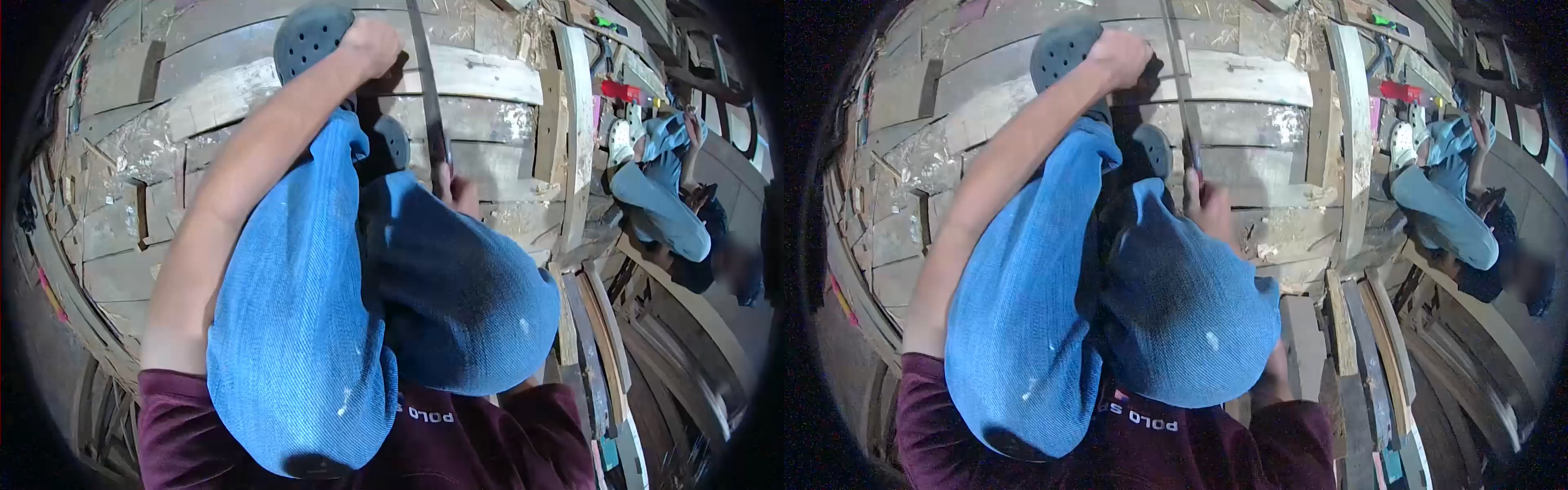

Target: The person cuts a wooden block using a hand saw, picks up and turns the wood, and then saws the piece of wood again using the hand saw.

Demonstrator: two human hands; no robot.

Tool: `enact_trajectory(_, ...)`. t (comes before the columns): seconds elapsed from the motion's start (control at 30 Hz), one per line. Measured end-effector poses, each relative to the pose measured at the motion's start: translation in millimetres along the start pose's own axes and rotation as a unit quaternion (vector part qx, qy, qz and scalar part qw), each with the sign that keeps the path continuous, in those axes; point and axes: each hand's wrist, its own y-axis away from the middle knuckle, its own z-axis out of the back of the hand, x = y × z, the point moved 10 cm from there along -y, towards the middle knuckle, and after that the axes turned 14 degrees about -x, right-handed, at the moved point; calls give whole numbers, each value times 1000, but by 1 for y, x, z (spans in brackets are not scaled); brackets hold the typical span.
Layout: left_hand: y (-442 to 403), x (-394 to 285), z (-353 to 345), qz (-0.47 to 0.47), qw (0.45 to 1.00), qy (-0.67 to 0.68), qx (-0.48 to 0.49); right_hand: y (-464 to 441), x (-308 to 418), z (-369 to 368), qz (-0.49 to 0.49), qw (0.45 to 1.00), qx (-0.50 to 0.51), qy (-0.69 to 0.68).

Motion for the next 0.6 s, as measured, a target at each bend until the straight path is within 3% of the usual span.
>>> enact_trajectory(0.03,0,1,-3,0,1000,6,-18,-14,4,-10,-15,995,89,-32)
enact_trajectory(0.1,3,-4,-1,-32,999,-14,9,-12,5,-14,-42,993,102,-53)
enact_trajectory(0.13,5,-6,1,-31,999,-15,8,-3,0,-4,-3,999,20,-31)
enact_trajectory(0.23,-2,4,-1,-19,999,-30,-16,8,-23,-5,-24,999,28,-33)
enact_trajectory(0.3,-2,-1,-7,-19,999,-34,13,-2,2,-4,-26,998,59,-21)
enact_trajectory(0.37,1,-2,-4,-21,999,-11,-32,-29,13,-25,-37,985,166,31)
enact_trajectory(0.47,4,-2,1,-13,1000,7,17,-17,-2,-28,-19,993,112,-27)
enact_trajectory(0.6,-2,2,-5,-4,1000,4,-19,-1,1,-9,-19,998,60,-20)
